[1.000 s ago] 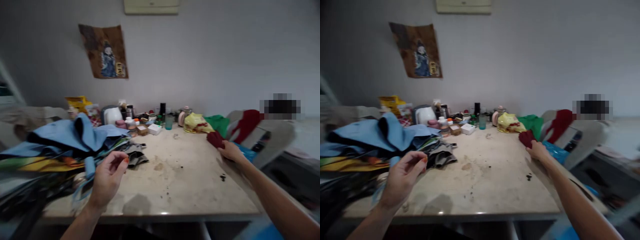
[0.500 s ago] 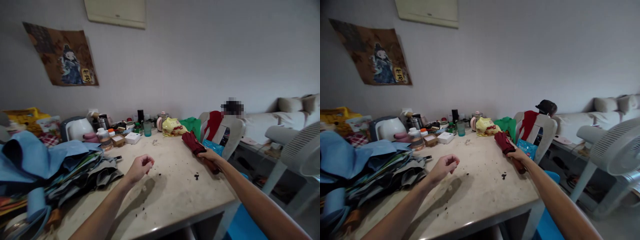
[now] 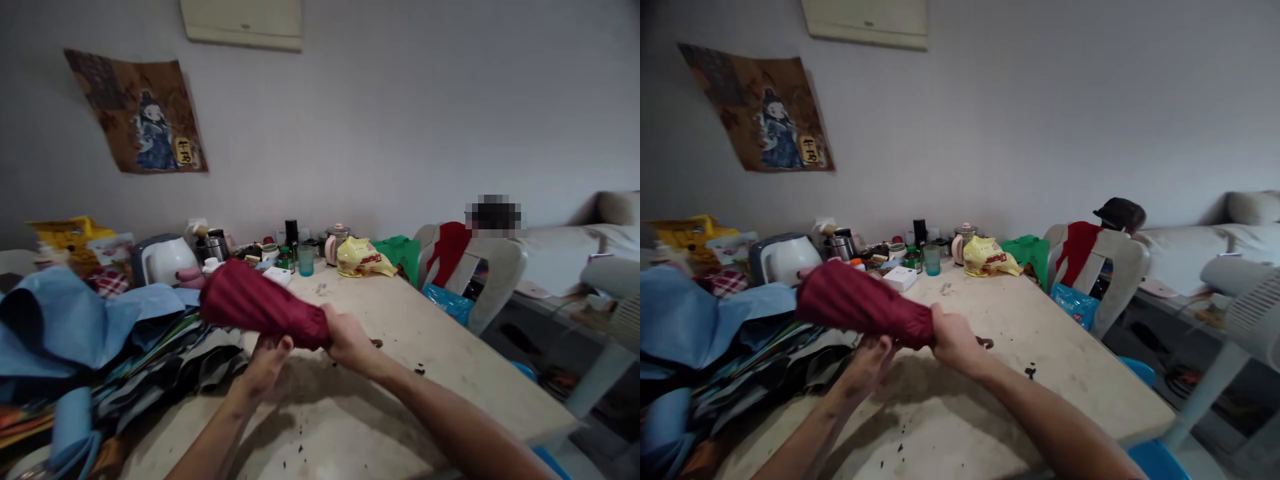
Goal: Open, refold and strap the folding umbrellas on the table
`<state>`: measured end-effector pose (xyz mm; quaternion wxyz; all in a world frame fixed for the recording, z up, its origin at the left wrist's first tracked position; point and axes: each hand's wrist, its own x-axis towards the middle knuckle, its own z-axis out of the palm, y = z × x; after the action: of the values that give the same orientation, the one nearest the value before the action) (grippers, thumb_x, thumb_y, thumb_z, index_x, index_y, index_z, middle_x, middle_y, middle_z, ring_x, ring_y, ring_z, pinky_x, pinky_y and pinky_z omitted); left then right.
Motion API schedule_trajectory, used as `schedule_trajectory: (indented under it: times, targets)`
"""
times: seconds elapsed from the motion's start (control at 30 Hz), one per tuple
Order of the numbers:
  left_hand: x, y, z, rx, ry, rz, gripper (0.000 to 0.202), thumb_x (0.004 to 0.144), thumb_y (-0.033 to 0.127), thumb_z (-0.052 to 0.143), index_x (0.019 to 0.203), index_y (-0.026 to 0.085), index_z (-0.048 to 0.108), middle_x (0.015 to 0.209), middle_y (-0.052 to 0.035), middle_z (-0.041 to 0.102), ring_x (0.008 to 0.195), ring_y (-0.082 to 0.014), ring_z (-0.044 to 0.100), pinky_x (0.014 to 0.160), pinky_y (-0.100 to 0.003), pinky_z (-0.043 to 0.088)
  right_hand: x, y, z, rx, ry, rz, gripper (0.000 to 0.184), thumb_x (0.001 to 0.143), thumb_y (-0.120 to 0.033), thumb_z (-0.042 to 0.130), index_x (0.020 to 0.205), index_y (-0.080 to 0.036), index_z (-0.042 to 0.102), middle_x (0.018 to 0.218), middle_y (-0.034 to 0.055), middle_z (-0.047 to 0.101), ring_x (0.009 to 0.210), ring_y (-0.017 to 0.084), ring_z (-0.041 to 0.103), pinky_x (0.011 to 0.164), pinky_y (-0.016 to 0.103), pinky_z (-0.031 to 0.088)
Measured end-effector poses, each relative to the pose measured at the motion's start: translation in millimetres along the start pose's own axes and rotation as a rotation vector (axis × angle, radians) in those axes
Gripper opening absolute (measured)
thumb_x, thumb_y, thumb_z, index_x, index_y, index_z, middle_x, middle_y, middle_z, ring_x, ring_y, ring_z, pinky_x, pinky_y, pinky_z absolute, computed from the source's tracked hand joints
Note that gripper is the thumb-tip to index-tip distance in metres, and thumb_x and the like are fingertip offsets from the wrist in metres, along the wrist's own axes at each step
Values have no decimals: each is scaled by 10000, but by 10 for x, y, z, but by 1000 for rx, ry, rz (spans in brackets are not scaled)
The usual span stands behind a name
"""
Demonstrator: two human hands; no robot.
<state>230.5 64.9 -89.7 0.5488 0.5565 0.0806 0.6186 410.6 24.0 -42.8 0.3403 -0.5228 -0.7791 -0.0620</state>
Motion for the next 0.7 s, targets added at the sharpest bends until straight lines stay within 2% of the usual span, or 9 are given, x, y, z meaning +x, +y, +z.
schedule_trajectory:
  times: [0.07,0.1,0.2,0.27,0.33,0.43,0.53,0.63,0.7]
  targets:
    - [28,-17,-30,-49,197,21,504,604,437,861,990,167,683,973,-69,717,986,-229,652,873,-337,524,18,-82,164,-59,-53,-31,430,707,-120,573,1122,-139,465,865,130,687,796,273,653,670,330,442]
    - [51,-6,-48,-97,244,21,470,625,413,854,982,159,683,952,-62,723,977,-227,662,890,-347,525,24,-92,204,16,-93,-52,485,701,-139,591,1162,-143,441,846,108,678,771,257,648,650,317,441]
    - [122,94,-102,-251,225,10,475,613,435,855,955,151,686,914,-57,738,929,-230,683,890,-369,539,26,-29,199,614,-396,-6,657,662,-272,664,1239,-198,359,755,1,632,624,174,617,546,253,442]
    - [149,161,-120,-286,181,-13,480,581,467,864,899,152,690,878,-53,741,888,-225,685,868,-363,547,5,40,177,1054,-663,69,630,621,-341,683,1166,-185,408,668,-33,605,490,123,561,463,223,430]
    - [160,179,-127,-246,129,-18,486,563,504,861,848,151,687,844,-47,734,835,-207,676,818,-335,550,-33,93,191,1273,-802,91,529,588,-338,697,1033,-154,480,568,-54,568,404,91,501,408,208,422]
    - [186,109,-165,-44,103,23,518,590,618,795,741,141,658,716,-30,680,683,-153,615,657,-263,517,-95,128,243,1257,-740,86,372,595,-261,700,882,-169,482,493,-84,519,361,85,486,367,184,407]
    - [237,30,-258,273,166,93,644,615,777,650,550,149,525,484,22,481,463,-79,395,440,-213,321,-130,124,257,1169,-675,68,333,636,-238,666,854,-204,417,523,-90,531,372,90,507,365,162,368]
    - [264,50,-320,469,194,120,697,619,846,566,501,179,401,431,59,317,426,-56,223,425,-229,162,-125,105,252,1086,-667,58,312,661,-249,615,878,-218,393,558,-93,510,399,97,502,392,183,370]
    - [236,119,-295,508,187,158,672,660,808,582,509,183,388,445,59,305,437,-58,216,449,-239,147,-98,113,267,926,-543,18,302,661,-240,588,898,-215,403,612,-87,482,446,96,491,438,203,373]
